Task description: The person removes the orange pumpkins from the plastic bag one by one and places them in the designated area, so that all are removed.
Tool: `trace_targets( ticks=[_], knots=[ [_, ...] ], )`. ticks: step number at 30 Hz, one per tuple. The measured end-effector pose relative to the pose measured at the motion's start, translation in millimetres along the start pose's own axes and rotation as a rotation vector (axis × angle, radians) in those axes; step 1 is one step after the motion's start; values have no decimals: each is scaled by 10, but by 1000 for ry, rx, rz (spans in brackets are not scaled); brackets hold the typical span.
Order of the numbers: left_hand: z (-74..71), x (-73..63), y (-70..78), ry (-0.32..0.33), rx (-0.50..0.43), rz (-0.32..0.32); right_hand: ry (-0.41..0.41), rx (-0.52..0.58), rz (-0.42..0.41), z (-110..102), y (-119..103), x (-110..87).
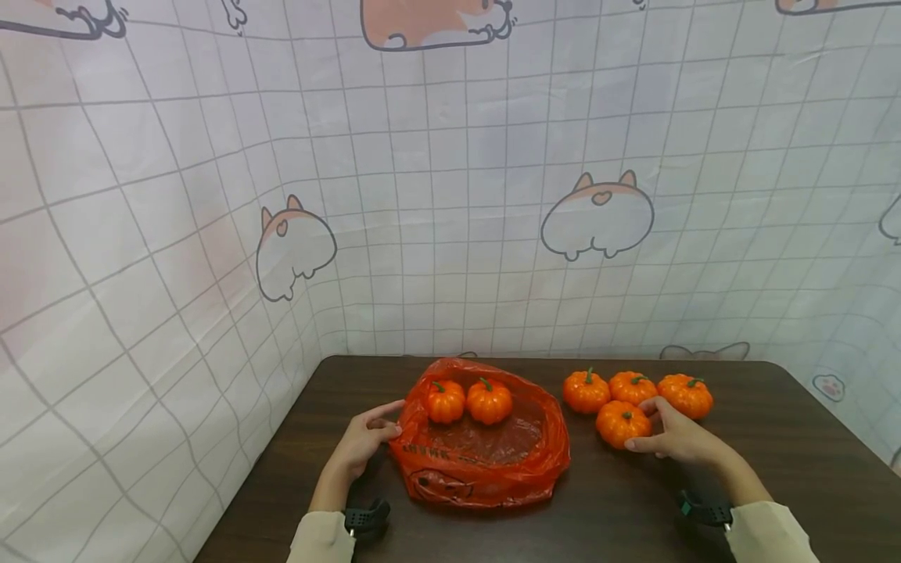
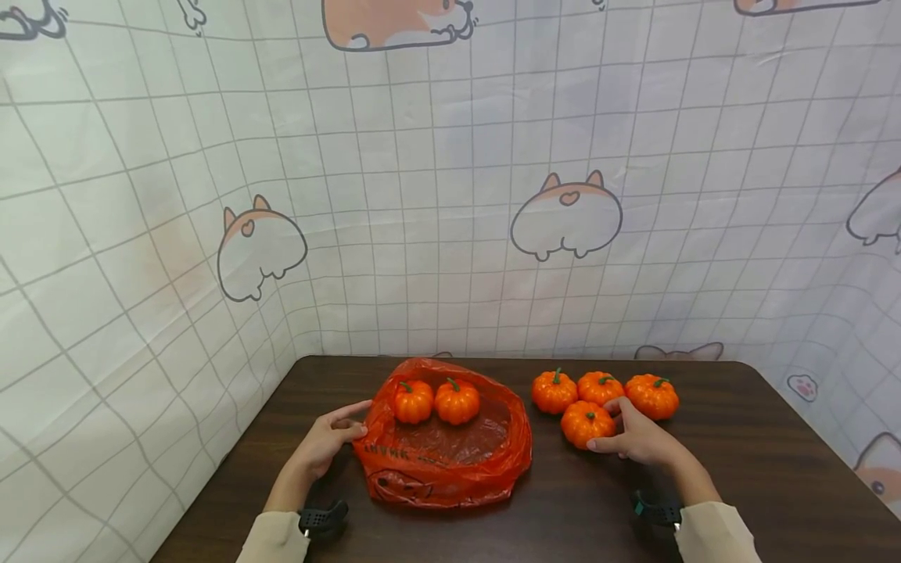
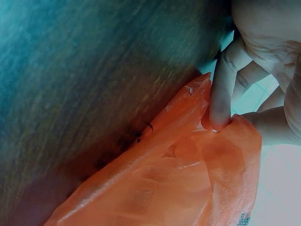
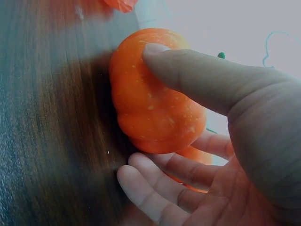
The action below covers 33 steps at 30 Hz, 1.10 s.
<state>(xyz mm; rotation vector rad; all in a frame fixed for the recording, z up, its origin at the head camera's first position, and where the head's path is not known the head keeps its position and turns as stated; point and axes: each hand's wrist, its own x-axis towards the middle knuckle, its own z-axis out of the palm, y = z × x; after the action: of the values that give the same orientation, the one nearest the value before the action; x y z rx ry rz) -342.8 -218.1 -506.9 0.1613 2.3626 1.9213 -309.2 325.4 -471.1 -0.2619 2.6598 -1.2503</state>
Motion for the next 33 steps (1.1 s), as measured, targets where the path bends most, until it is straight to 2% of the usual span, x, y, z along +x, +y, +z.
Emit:
trace_targets(
  ticks=[22, 33],
  knots=[
    [-2, 1, -8, 4, -14, -6, 9, -3, 13, 16, -25, 9],
    [6, 9, 2, 9, -10, -14, -35, 10, 37, -85, -76, -58]
  ],
)
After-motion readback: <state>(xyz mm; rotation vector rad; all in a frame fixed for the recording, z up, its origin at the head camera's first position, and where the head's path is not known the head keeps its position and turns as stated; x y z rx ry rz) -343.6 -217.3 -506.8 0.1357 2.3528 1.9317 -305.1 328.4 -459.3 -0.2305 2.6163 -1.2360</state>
